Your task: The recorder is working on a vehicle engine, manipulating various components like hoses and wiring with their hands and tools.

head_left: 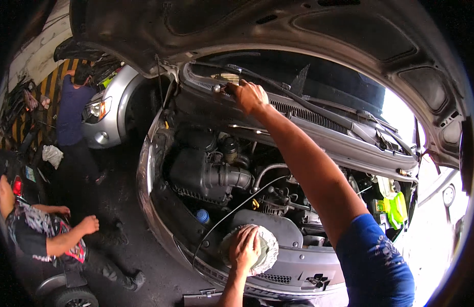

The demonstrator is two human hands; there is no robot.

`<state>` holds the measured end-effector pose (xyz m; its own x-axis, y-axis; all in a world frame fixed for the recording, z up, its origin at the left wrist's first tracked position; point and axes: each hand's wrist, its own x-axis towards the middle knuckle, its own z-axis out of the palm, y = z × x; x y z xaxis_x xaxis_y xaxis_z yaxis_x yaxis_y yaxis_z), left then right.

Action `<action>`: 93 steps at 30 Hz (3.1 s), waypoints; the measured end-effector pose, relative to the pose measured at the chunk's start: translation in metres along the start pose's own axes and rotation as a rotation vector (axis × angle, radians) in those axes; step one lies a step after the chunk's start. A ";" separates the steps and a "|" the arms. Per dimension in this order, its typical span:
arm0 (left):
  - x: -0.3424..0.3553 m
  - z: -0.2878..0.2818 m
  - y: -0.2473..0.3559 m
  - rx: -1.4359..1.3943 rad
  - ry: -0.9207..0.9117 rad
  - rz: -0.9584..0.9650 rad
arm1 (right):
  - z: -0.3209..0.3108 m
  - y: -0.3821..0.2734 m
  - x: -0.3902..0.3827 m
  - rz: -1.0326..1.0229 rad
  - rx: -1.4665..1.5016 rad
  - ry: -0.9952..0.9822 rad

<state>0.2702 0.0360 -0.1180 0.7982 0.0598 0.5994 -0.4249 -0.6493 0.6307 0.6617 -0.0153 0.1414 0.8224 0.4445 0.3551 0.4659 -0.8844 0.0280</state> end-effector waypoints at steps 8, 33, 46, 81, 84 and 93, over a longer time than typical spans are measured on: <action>-0.003 0.016 -0.001 -0.031 -0.032 -0.029 | 0.046 0.052 0.027 -0.135 0.005 0.183; 0.115 0.152 0.131 -0.218 -0.393 0.016 | 0.104 0.327 -0.481 0.301 0.553 -0.071; 0.131 0.354 0.090 0.366 -0.776 0.012 | 0.118 0.358 -0.433 -0.099 0.449 -0.436; 0.151 0.340 0.103 0.384 -0.836 -0.043 | 0.115 0.372 -0.443 -0.016 0.405 -0.248; 0.151 0.341 0.112 0.383 -0.849 -0.071 | 0.057 0.371 -0.467 -0.053 0.425 -0.255; 0.148 0.345 0.103 0.392 -0.857 -0.007 | -0.104 0.430 -0.524 0.386 0.408 0.485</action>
<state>0.4913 -0.2835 -0.1343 0.9084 -0.4124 -0.0688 -0.3696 -0.8690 0.3289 0.3970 -0.6438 0.0640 0.7595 -0.0839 0.6451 0.3346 -0.8000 -0.4980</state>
